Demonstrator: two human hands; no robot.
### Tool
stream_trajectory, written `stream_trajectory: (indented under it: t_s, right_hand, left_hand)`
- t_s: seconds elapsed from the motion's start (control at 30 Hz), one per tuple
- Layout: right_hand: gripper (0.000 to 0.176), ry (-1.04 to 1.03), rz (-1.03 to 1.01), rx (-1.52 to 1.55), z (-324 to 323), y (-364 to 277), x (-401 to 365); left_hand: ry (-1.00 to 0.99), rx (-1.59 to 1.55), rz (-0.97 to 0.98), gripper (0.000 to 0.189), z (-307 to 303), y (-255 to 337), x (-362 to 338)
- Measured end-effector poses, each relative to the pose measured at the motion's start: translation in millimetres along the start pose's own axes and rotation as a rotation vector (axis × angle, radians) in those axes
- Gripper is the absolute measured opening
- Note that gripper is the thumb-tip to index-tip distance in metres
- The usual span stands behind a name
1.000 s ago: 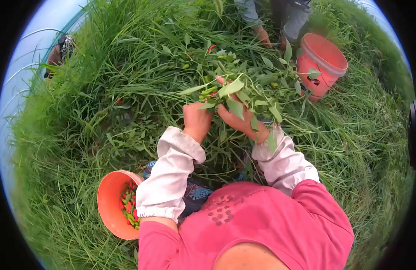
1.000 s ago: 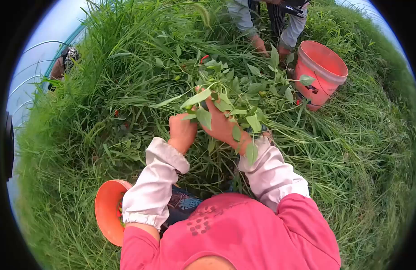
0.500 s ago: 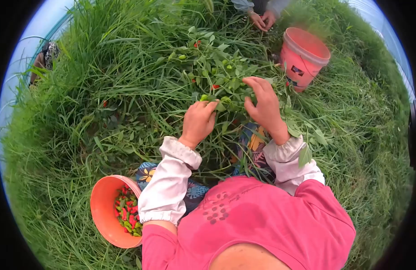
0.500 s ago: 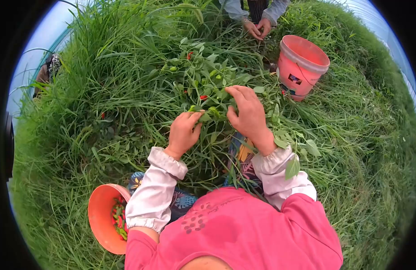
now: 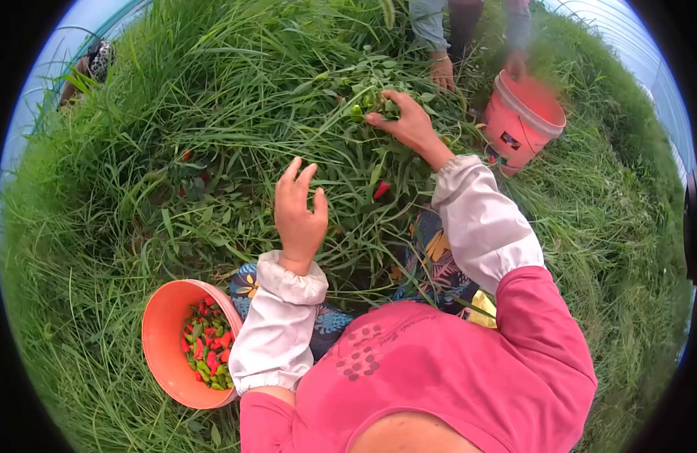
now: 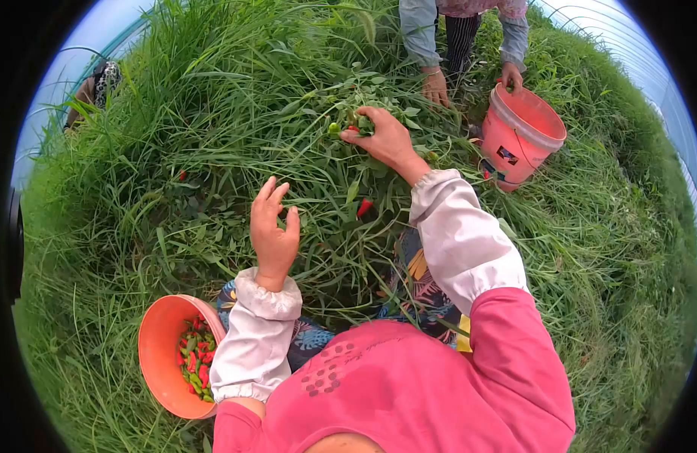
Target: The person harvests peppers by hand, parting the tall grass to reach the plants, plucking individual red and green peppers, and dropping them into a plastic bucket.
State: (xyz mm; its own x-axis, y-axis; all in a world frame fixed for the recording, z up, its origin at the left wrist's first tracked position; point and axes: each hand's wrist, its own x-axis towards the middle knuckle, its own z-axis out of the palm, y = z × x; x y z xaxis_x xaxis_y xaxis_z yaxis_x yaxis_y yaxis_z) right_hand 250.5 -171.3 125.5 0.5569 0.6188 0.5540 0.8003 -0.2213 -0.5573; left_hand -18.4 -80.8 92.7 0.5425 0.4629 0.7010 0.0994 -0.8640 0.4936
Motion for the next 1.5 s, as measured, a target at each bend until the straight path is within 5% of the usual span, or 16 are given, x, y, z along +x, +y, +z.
stream_trajectory:
  t_s: [0.2, 0.3, 0.4, 0.5, 0.63, 0.7, 0.77, 0.83, 0.87, 0.93, 1.03, 1.17, 1.37, 1.5]
  right_hand:
    - [0.066, 0.201, -0.003, 0.212, -59, -81, 93]
    - [0.073, 0.27, -0.114, 0.204, -80, -152, 113]
    - [0.06, 0.328, -0.198, 0.247, -86, -206, 109]
    - [0.049, 0.388, -0.338, 0.471, -52, -213, 96]
    - [0.039, 0.231, -0.206, 0.68, 11, -166, 44]
    - [0.035, 0.106, 0.047, 0.725, 58, -120, 15]
    - [0.033, -0.175, 0.379, 0.656, 85, -79, -18]
    - [0.032, -0.228, 0.552, 0.607, 115, -46, -48]
    - [0.037, -0.149, 0.471, 0.52, 122, -36, -56]
    - [0.044, -0.034, 0.348, 0.48, 143, -28, -68]
    - [0.036, -0.219, 0.335, 0.799, 132, -24, -51]
    - [0.02, -0.164, 0.482, 1.065, 117, -3, -35]
    - [0.021, -0.245, 0.717, 1.277, 126, 20, -60]
    - [0.021, -0.287, 0.446, 1.052, 137, 10, -84]
  left_hand:
    - [0.099, -0.193, -0.446, 0.031, -14, -28, -20]
    - [0.157, -0.21, -0.492, 0.027, -6, -56, -33]
    - [0.159, -0.217, -0.458, 0.026, -12, -67, -36]
    - [0.229, -0.369, -0.652, 0.027, -40, -11, -19]
    - [0.259, -0.274, -0.578, 0.024, -50, -31, -23]
    - [0.408, -0.521, -0.78, 0.023, -50, -39, -23]
    - [0.387, -0.525, -0.831, 0.025, -53, -39, -24]
    - [0.346, -0.627, -0.84, 0.032, -54, -46, -25]
    - [0.373, -0.381, -1.01, 0.018, -39, -51, -18]
    - [0.38, -0.578, -0.958, 0.021, -45, -66, -27]
    - [0.422, -0.689, -0.936, 0.022, -51, -82, -34]
    - [0.522, -0.705, -0.946, 0.016, -66, -92, -36]
    - [0.34, -0.655, -0.893, 0.014, -59, -81, -32]
    - [0.234, -0.615, -0.715, 0.014, -41, -50, -9]
